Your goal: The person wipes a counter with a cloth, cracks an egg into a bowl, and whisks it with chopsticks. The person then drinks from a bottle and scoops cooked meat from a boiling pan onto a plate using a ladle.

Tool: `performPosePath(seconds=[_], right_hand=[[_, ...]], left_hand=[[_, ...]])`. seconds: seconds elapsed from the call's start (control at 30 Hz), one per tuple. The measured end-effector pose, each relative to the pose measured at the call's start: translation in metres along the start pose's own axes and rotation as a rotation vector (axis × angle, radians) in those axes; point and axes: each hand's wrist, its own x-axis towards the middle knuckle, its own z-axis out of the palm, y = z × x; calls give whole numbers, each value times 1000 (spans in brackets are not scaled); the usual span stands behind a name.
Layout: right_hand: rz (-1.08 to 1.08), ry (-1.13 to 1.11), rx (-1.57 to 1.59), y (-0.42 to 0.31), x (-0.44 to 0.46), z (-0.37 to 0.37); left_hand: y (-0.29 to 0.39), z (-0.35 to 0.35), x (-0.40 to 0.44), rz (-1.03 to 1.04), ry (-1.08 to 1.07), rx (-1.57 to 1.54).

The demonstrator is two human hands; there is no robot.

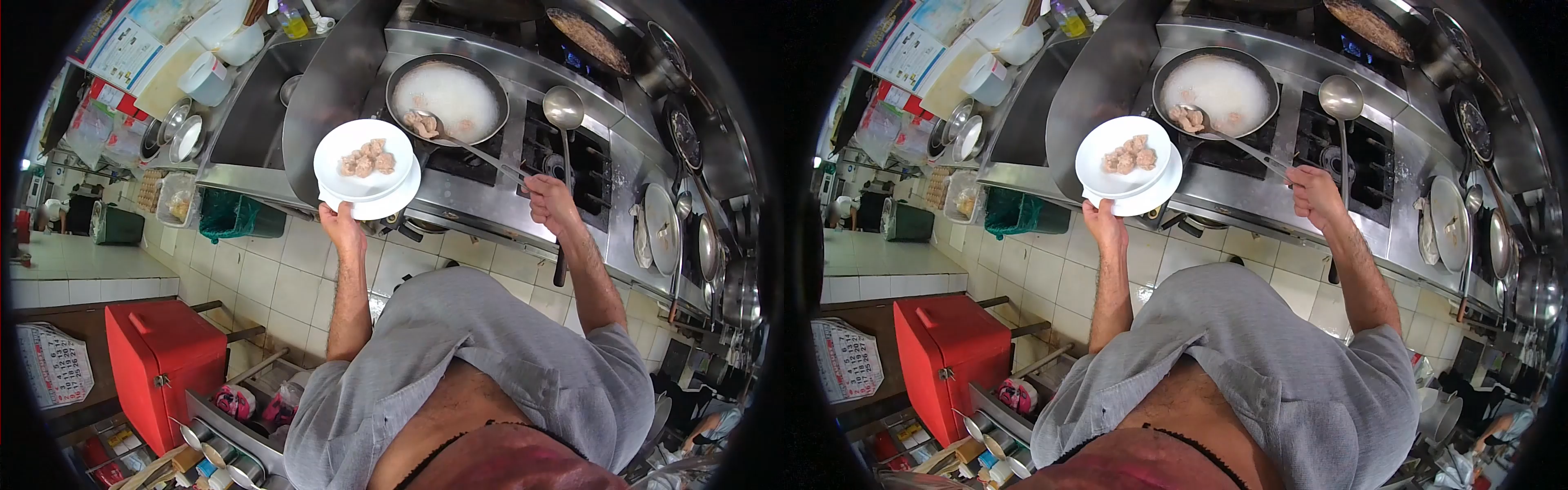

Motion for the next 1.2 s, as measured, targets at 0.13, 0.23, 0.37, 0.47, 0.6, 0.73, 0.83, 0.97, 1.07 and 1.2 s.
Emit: performPosePath(seconds=[0.13, 0.23, 0.37, 0.47, 0.6, 0.73, 0.83, 0.97, 1.07, 1.2], right_hand=[[-29, -12, 86, -5, -15, 8], [-99, 16, 23, -18, -36, 15], [-140, -47, -40, -25, -54, 17], [-325, 83, -488, -19, -62, 29], [-788, 190, -873, -15, -66, 33], [-681, 361, -910, -24, -49, 14], [-704, 419, -994, -23, -21, -15], [-660, 347, -1101, -29, 7, -44], [-526, 268, -901, -31, 31, -59], [-88, 45, -335, -43, 24, -47]], left_hand=[[-2, 1, 4, 9, -18, -12], [-2, 6, 5, 27, -27, -9], [-15, 7, 15, -9, -54, -2], [-13, 17, 12, 8, -69, -5], [-12, 23, 7, -31, -88, -49], [-11, 23, 2, -28, -62, -62], [-7, 16, 0, -17, -59, -38], [-2, 10, -5, 3, -47, -46], [2, 8, -10, 4, -35, -52], [5, 4, -14, -13, -12, -39]])
